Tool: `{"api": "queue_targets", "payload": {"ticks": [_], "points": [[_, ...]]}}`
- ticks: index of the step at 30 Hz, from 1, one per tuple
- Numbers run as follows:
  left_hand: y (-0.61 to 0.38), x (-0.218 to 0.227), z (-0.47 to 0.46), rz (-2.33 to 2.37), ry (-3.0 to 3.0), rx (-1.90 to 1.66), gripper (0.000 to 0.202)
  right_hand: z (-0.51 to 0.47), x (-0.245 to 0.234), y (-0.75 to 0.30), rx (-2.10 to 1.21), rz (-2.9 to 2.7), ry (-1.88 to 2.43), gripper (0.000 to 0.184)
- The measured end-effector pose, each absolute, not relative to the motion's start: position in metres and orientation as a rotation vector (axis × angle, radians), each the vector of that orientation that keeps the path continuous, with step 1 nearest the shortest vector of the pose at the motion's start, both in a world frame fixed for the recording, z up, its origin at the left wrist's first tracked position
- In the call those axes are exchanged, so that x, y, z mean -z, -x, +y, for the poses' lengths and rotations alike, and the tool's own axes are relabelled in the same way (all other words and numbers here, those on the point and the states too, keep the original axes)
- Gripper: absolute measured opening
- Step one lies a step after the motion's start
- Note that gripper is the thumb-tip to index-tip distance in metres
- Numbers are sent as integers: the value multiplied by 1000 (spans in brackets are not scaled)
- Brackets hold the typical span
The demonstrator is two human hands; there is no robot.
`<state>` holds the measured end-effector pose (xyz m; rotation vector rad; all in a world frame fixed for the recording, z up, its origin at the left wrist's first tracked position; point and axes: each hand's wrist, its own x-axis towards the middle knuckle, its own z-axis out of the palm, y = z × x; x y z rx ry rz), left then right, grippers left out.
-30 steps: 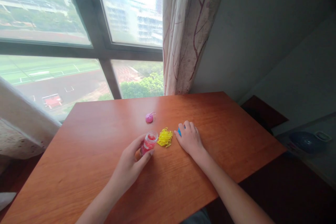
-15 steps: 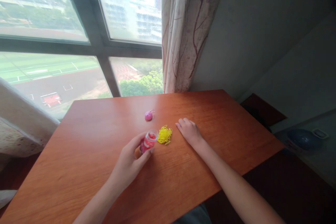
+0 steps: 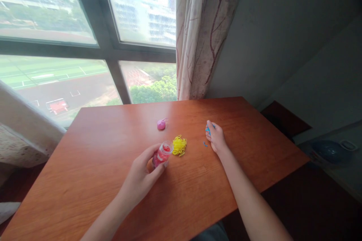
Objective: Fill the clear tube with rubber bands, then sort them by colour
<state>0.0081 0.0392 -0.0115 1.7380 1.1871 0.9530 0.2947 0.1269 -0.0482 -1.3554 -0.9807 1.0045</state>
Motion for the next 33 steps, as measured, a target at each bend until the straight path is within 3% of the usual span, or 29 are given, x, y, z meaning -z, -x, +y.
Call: {"api": "queue_targets", "payload": {"ticks": [7,13,17,33], "points": [[-9,8,38,1203,-1791,-929,36,107,32,-294,-1465,-554,880,33],[-12,5,36,1202,-1826,-927,35,87,23,-272,-1710,-273,499,17],[-14,2,34,1193,-1834,-920,34,76,23,-248,-1821,-44,165,15],[-20,-6,24,1097,-1869,-881,33,58,-3,-208,-1866,22,155,19]]}}
